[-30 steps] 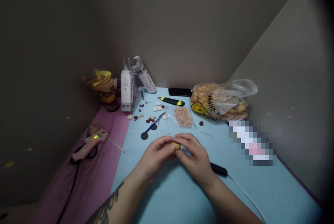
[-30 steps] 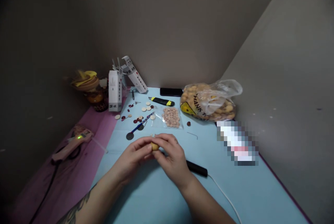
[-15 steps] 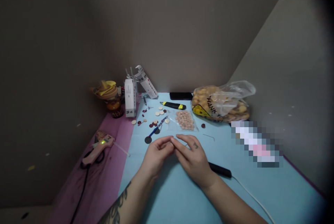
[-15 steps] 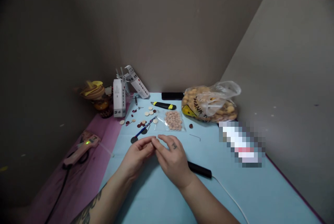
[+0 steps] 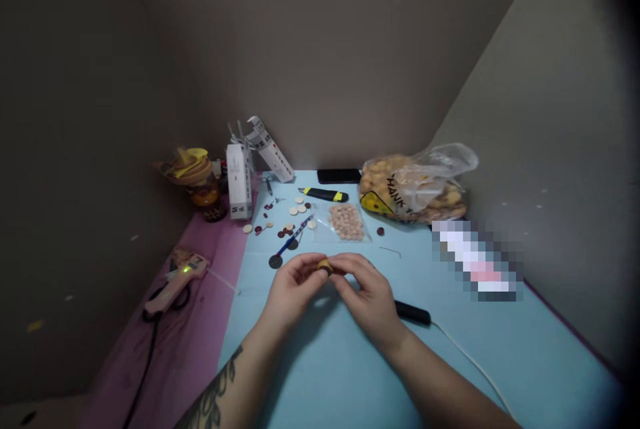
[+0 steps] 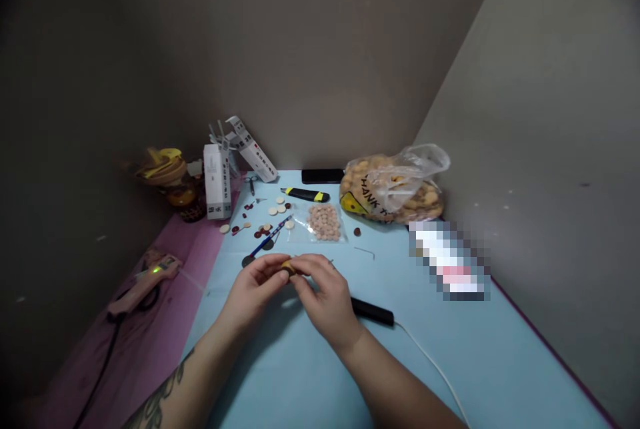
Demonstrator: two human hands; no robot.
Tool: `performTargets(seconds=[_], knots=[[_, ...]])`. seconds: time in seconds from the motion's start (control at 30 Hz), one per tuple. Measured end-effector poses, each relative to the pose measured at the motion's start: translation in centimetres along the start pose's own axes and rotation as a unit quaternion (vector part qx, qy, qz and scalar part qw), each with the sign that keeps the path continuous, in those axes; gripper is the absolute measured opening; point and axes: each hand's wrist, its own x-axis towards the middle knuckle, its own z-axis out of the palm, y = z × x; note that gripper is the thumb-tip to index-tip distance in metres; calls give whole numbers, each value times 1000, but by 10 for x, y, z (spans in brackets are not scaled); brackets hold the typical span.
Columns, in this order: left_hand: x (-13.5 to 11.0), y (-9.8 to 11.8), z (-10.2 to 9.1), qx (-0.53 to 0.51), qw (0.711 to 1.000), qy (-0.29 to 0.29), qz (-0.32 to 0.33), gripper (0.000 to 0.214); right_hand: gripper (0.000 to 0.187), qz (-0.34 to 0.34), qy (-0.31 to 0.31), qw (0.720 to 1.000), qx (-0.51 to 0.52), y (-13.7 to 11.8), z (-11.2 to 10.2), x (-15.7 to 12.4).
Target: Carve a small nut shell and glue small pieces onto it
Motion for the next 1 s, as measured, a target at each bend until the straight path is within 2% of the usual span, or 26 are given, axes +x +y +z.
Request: performTargets(seconds=[0.23,0.4,0.7,1.0], knots=[[-7,7,5,87,995,5,57,28,18,35,10,999,27,-3,-4,1],[-10,9,3,121,989,-4,87,27,16,24,18,998,47,-5,-5,0],[-14,11,5,68,993,-21,98,27,23,-33,20,998,44,-8,-9,-4],[-15,13,6,39,993,-26,113,30,27,-51,20,998,40,-10,-12,-6]])
